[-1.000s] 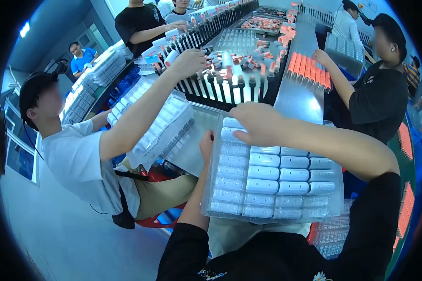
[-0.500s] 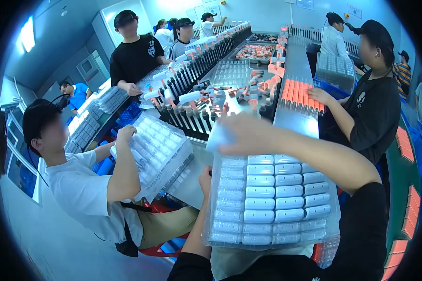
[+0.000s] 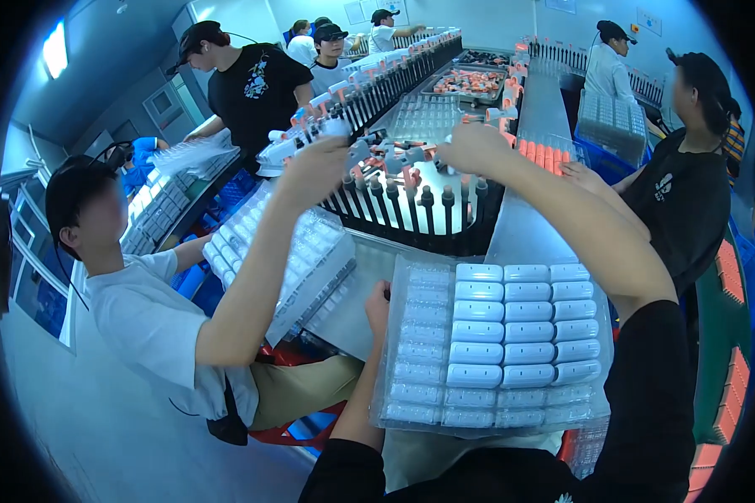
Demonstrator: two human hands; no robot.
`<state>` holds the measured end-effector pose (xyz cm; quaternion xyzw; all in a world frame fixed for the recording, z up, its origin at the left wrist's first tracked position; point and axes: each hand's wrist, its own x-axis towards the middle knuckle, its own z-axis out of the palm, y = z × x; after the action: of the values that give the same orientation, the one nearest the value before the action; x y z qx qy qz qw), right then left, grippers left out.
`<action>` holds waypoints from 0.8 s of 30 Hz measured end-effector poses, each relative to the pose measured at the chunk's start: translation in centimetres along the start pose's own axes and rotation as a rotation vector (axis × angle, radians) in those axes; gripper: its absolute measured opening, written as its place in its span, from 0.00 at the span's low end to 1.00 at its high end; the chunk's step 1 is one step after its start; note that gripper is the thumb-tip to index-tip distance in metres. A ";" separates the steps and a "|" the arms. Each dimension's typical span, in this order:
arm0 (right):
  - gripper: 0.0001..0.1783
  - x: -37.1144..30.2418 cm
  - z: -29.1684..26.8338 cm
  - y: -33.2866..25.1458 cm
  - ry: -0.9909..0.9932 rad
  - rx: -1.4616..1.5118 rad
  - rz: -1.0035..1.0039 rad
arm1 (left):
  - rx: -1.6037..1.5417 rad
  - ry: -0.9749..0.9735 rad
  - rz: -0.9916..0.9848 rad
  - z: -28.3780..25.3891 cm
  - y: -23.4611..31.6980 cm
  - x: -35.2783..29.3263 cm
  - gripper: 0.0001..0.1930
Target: The person assembles small components by hand, placing them into partitioned plastic trays on a factory assembly line.
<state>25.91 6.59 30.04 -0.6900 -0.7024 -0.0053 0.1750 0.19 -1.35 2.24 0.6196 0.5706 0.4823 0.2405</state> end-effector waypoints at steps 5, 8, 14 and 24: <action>0.27 -1.0 2.2 -4.2 0.153 -0.117 -0.049 | -0.033 0.014 0.033 0.2 0.0 -0.1 0.14; 0.28 -1.7 3.8 -4.5 0.292 -0.093 -0.140 | -0.045 0.001 0.044 0.3 0.0 -0.2 0.14; 0.27 -4.6 1.5 -4.6 0.371 -0.053 -0.263 | -0.065 -0.005 -0.011 -0.5 0.3 0.0 0.15; 0.27 -4.9 0.6 8.6 0.193 0.406 0.247 | -0.005 -0.031 -0.047 -0.3 0.5 -0.2 0.15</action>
<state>34.00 2.40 26.22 -0.7175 -0.5795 0.0912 0.3755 0.20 -1.70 2.71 0.6127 0.5800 0.4683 0.2624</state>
